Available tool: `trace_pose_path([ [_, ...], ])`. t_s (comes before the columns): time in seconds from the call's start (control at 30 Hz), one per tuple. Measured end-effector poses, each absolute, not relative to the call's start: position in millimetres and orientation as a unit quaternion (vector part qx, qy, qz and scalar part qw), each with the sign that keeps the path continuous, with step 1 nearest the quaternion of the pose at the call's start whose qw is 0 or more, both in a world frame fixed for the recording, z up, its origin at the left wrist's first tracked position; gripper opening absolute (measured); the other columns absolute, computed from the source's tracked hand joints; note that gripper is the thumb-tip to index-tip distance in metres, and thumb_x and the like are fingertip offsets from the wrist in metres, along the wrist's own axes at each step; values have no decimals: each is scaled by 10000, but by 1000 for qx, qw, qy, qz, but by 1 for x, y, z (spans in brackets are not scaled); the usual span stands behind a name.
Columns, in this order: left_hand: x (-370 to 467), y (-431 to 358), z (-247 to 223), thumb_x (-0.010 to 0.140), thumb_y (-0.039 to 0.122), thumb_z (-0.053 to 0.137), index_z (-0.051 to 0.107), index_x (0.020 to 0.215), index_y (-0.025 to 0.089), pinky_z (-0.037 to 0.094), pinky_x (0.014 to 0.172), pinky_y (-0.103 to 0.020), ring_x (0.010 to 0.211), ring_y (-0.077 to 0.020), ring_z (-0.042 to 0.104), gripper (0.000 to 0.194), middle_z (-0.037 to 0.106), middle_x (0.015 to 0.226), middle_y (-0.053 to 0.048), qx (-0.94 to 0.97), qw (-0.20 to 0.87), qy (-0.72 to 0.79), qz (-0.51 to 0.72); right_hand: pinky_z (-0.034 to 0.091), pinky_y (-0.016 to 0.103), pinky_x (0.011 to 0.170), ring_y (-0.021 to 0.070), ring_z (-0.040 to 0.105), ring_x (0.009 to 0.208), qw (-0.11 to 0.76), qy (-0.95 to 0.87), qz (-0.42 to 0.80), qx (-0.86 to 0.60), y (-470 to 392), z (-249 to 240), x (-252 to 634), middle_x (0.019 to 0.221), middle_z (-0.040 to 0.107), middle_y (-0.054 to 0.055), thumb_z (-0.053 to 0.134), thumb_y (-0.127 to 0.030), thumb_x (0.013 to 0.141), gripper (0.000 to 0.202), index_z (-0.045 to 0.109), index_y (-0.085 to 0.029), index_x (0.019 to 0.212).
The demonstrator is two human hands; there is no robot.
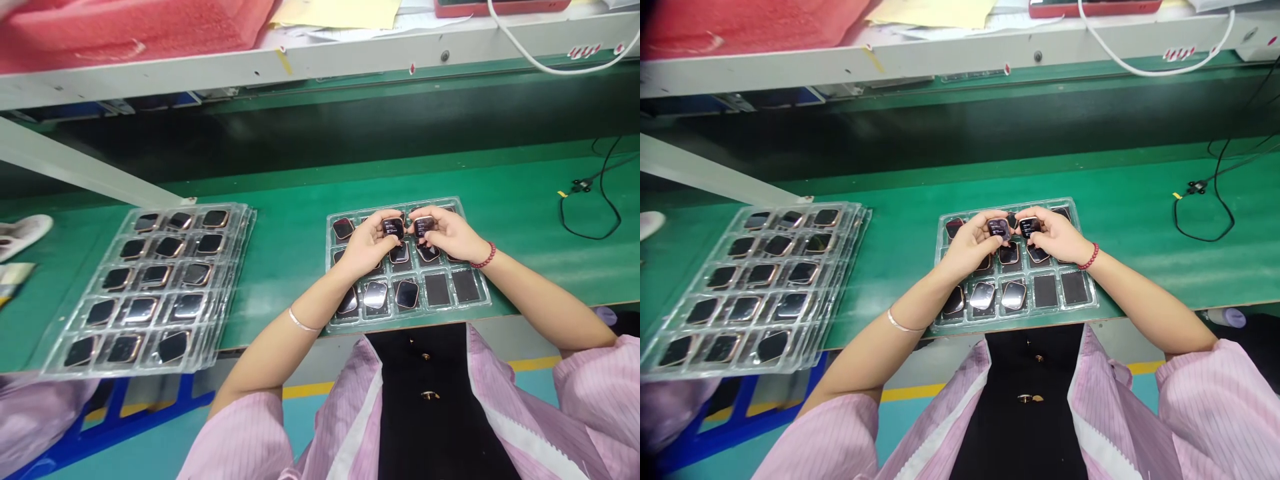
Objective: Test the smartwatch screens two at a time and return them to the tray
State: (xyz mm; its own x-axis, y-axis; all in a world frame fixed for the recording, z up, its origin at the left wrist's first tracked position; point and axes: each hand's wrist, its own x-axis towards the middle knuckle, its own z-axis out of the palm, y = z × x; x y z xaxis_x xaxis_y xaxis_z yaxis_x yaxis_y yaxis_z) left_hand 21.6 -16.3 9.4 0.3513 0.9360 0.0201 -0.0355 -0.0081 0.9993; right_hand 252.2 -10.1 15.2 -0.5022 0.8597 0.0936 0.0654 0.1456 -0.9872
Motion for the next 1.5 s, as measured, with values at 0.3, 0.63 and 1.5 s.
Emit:
trace_pose_path([
  [0.3, 20, -15, 10, 867, 196, 644, 660, 1146, 154, 518, 605, -217, 667, -100, 678, 283, 744, 953, -53, 587, 582, 398, 398, 621, 249, 700, 118, 703, 763, 355, -639, 580, -360, -10, 15, 252, 1053, 763, 71, 626, -236, 909, 295, 651, -161, 1194],
  [0.63, 21, -15, 11, 848, 164, 623, 664, 1122, 150, 508, 594, -213, 653, -102, 678, 277, 737, 897, -35, 578, 577, 416, 400, 616, 238, 686, 112, 698, 756, 361, -641, 578, -355, -11, 16, 251, 1041, 762, 74, 612, -230, 910, 271, 651, -152, 1167],
  [1.5, 23, -17, 11, 794, 99, 653, 652, 1137, 155, 608, 811, -269, 907, -145, 705, 348, 723, 1003, -51, 571, 576, 404, 425, 622, 269, 718, 154, 724, 844, 353, -655, 565, -356, -10, 15, 253, 1173, 719, 95, 618, -175, 870, 388, 620, -172, 1258],
])
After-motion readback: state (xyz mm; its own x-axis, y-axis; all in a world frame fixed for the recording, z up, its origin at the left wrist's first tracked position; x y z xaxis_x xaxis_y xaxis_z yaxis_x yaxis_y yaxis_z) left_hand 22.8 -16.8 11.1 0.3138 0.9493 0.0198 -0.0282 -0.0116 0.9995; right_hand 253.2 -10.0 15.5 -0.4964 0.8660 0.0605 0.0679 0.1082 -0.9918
